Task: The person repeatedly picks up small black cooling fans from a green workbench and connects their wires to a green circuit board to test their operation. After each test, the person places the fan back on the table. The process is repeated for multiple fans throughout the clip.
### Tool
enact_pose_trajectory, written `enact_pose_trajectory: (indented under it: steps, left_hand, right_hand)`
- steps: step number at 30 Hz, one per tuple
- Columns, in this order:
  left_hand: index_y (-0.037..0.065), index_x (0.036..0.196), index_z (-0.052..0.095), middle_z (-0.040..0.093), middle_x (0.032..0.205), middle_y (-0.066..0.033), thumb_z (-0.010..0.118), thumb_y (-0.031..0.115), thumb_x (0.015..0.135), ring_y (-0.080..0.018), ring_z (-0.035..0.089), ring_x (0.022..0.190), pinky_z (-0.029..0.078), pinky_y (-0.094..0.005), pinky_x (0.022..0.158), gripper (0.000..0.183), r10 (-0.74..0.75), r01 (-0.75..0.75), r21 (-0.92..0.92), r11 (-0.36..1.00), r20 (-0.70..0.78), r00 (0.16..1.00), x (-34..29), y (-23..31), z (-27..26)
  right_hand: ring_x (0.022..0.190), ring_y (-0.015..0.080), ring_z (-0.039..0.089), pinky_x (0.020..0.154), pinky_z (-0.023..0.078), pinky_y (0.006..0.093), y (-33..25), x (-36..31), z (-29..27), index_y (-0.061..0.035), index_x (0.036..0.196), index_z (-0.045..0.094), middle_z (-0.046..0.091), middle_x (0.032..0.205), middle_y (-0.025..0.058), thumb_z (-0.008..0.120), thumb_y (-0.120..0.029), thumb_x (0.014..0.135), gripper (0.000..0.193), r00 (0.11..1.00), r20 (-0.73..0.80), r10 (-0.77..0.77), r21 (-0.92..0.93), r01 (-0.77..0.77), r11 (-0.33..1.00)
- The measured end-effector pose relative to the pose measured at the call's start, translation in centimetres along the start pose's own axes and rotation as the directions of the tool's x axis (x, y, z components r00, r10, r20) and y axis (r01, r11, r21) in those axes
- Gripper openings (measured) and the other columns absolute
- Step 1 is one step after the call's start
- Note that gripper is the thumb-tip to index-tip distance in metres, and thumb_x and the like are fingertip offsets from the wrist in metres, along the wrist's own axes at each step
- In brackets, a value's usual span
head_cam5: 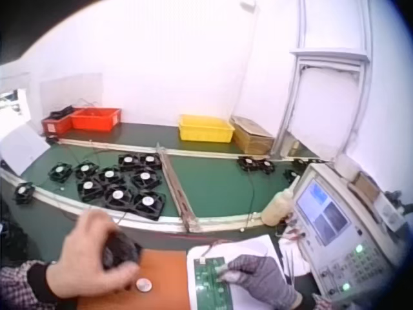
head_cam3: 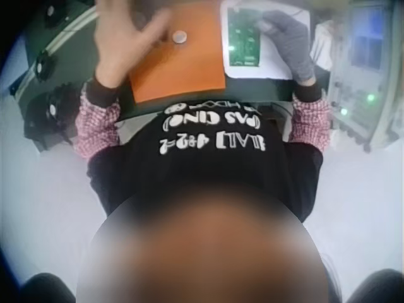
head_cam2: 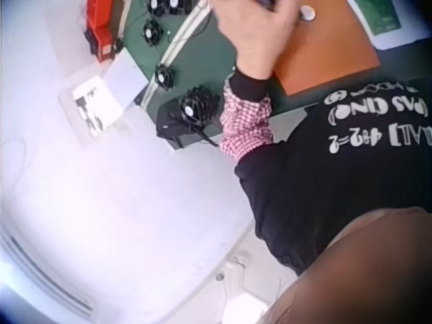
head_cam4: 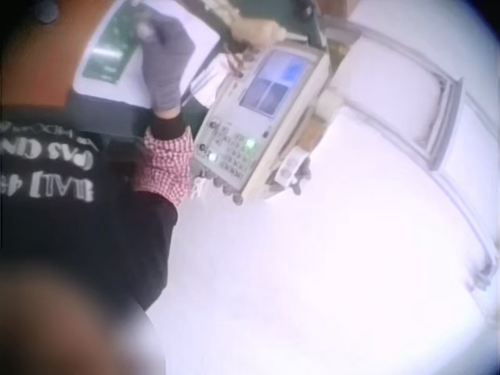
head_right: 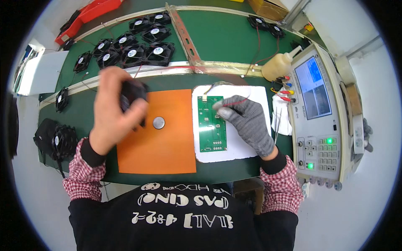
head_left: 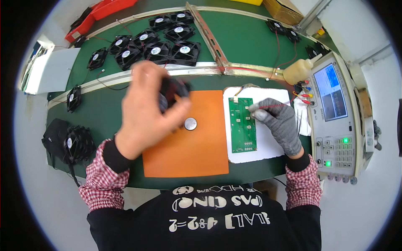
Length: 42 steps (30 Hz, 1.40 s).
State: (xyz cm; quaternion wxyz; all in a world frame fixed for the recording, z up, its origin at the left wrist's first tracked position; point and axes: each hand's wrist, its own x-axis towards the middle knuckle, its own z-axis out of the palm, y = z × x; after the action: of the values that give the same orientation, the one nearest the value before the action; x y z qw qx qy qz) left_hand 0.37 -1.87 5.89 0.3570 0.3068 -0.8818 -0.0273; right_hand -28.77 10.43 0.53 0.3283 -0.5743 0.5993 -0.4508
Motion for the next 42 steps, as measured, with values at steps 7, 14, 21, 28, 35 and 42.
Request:
enact_pose_trajectory:
  steps: [7, 14, 21, 28, 35, 42]
  left_hand:
    - [0.0, 0.108, 0.059, 0.053, 0.113, -0.016, 0.081, 0.038, 0.069, -0.0332, 0.059, 0.095, 0.052, -0.0405, 0.079, 0.058, -0.101, 0.186, -0.153, 0.971, 0.44, 0.892, -2.5, 0.9, 3.4]
    - [0.004, 0.132, 0.048, 0.052, 0.123, -0.015, 0.092, 0.035, 0.051, -0.0369, 0.045, 0.119, 0.035, -0.0465, 0.103, 0.097, 0.094, 0.119, -0.382, 0.917, 0.496, 0.863, -3.5, 0.4, 3.1]
    - [0.004, 0.129, 0.051, 0.053, 0.118, -0.014, 0.092, 0.03, 0.05, -0.0354, 0.048, 0.112, 0.038, -0.0437, 0.097, 0.092, 0.089, 0.034, -0.293, 0.956, 0.395, 0.914, -4.1, 0.9, 3.5]
    - [0.008, 0.119, 0.055, 0.063, 0.098, -0.0066, 0.067, 0.035, 0.085, -0.0211, 0.057, 0.083, 0.048, -0.0375, 0.075, 0.045, 0.516, -0.51, 0.088, 0.856, -0.196, 0.834, -4.0, 4.2, -2.7]
    - [-0.014, 0.096, 0.063, 0.066, 0.093, -0.0288, 0.062, 0.019, 0.092, -0.0384, 0.065, 0.078, 0.054, -0.044, 0.069, 0.033, 0.451, 0.651, -0.288, -0.703, 0.527, 0.72, -3.3, 3.8, -3.6]
    - [-0.013, 0.093, 0.064, 0.068, 0.091, -0.0224, 0.068, 0.019, 0.087, -0.0365, 0.065, 0.076, 0.053, -0.0399, 0.07, 0.032, 0.285, 0.658, -0.529, -0.536, 0.621, 0.731, -3.5, 4.3, -4.4]
  right_hand:
    - [0.08, 0.0219, 0.065, 0.077, 0.051, 0.0325, 3.0, 0.5, 0.6, -0.0011, 0.094, 0.069, 0.064, 0.088, 0.0099, 0.071, -0.011, 0.085, 0.013, 0.995, 0.035, -0.088, -0.09, 0.091, 0.992]
    - [0.084, 0.0259, 0.064, 0.079, 0.05, 0.0374, 2.7, 0.1, 1.6, -0.0018, 0.087, 0.063, 0.059, 0.091, 0.0113, 0.069, -0.004, 0.082, 0.009, 0.975, 0.012, -0.222, -0.254, 0.218, 0.942]
    - [0.1, 0.0342, 0.057, 0.088, 0.047, 0.043, 3.0, 0.1, 1.2, -0.003, 0.097, 0.065, 0.059, 0.102, 0.0164, 0.07, -0.012, 0.082, 0.018, 0.967, 0.149, -0.205, -0.392, 0.249, 0.886]
    - [0.099, 0.0287, 0.057, 0.089, 0.046, 0.0376, 3.1, 0.3, 0.8, -0.0052, 0.09, 0.064, 0.058, 0.097, 0.0108, 0.072, -0.012, 0.08, 0.015, 0.959, 0.136, -0.249, -0.293, 0.279, 0.915]
    - [0.092, 0.0283, 0.056, 0.086, 0.047, 0.0389, 3.0, 0.4, 0.9, -0.0033, 0.085, 0.062, 0.056, 0.091, 0.0097, 0.072, -0.008, 0.079, 0.012, 0.96, 0.111, -0.258, -0.228, 0.277, 0.933]
    - [0.085, 0.0262, 0.06, 0.078, 0.05, 0.0367, 3.0, 0.4, 0.9, -0.0025, 0.085, 0.064, 0.058, 0.088, 0.0084, 0.075, -0.002, 0.075, 0.015, 0.943, 0.083, -0.323, -0.246, 0.333, 0.91]
